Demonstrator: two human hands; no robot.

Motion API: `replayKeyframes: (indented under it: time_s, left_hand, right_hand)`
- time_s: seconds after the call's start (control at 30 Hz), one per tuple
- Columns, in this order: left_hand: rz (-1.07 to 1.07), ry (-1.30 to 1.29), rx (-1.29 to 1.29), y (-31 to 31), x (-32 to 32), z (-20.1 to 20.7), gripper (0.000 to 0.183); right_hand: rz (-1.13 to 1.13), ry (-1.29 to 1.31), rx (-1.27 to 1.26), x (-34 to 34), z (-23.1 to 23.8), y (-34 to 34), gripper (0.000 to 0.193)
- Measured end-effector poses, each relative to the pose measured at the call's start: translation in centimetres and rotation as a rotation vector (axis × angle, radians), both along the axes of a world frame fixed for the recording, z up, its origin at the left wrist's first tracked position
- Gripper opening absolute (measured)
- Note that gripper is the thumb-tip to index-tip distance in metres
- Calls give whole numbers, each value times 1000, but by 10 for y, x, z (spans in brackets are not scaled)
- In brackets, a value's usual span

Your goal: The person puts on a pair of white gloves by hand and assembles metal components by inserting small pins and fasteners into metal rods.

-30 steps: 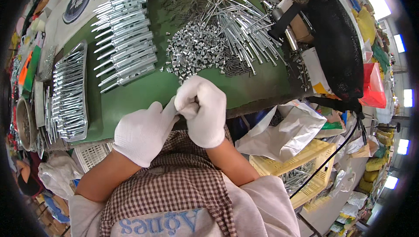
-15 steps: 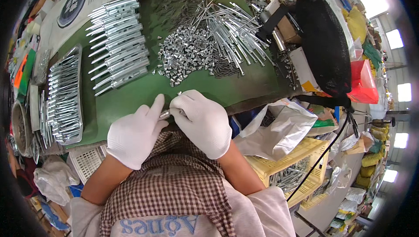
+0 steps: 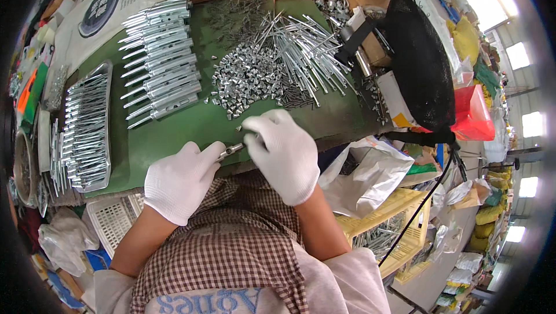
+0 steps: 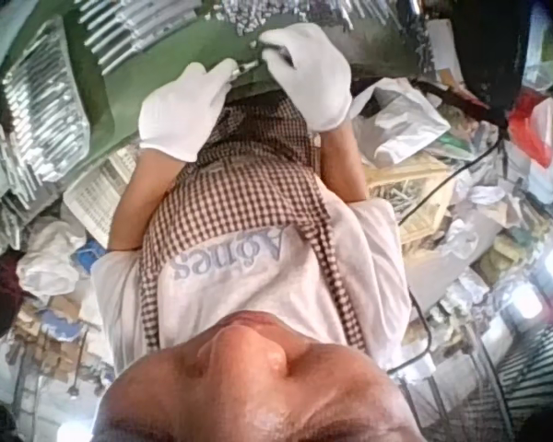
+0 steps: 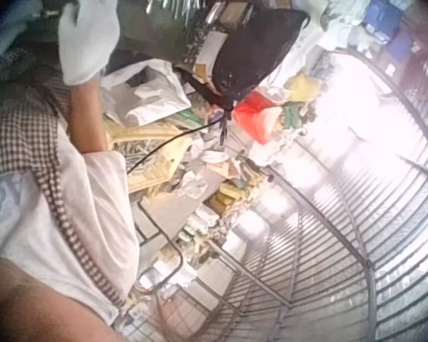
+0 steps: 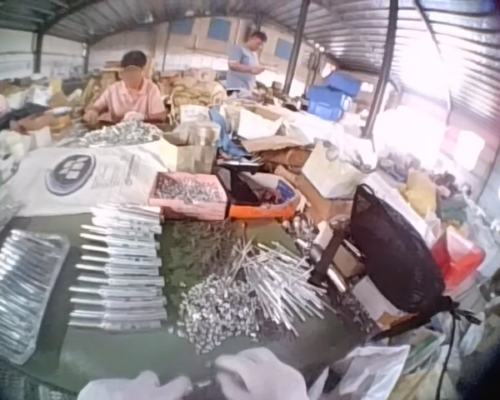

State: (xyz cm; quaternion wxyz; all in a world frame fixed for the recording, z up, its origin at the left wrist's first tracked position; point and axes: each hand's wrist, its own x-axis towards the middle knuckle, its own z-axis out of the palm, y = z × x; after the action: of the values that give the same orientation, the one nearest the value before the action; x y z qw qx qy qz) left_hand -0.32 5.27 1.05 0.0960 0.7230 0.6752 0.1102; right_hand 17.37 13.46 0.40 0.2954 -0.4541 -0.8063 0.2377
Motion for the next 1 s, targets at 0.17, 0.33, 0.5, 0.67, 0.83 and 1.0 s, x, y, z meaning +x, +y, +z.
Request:
replayKeyframes:
  time_s: [0.17, 0.33, 0.5, 0.67, 0.83, 1.0]
  left_hand:
    - [-6, -15, 51, -1, 2, 3, 19]
    - [48, -188, 103, -4, -6, -3, 23]
    - [93, -416, 34, -4, -14, 3, 26]
    - [85, -547, -25, -3, -22, 5, 29]
    - [63, -614, 38, -5, -25, -1, 29]
    - [87, -613, -31, -5, -26, 3, 27]
  right_hand:
    - [232, -16, -43, 3, -5, -1, 11]
    - [73, 306, -404, 9, 9, -4, 10]
    - [73, 520, -607, 14, 12, -6, 12]
    - [28, 387, -509, 5, 17, -8, 18]
    - [195, 282, -100, 0, 15, -5, 19]
    - [26, 358, -390, -7, 22, -16, 14]
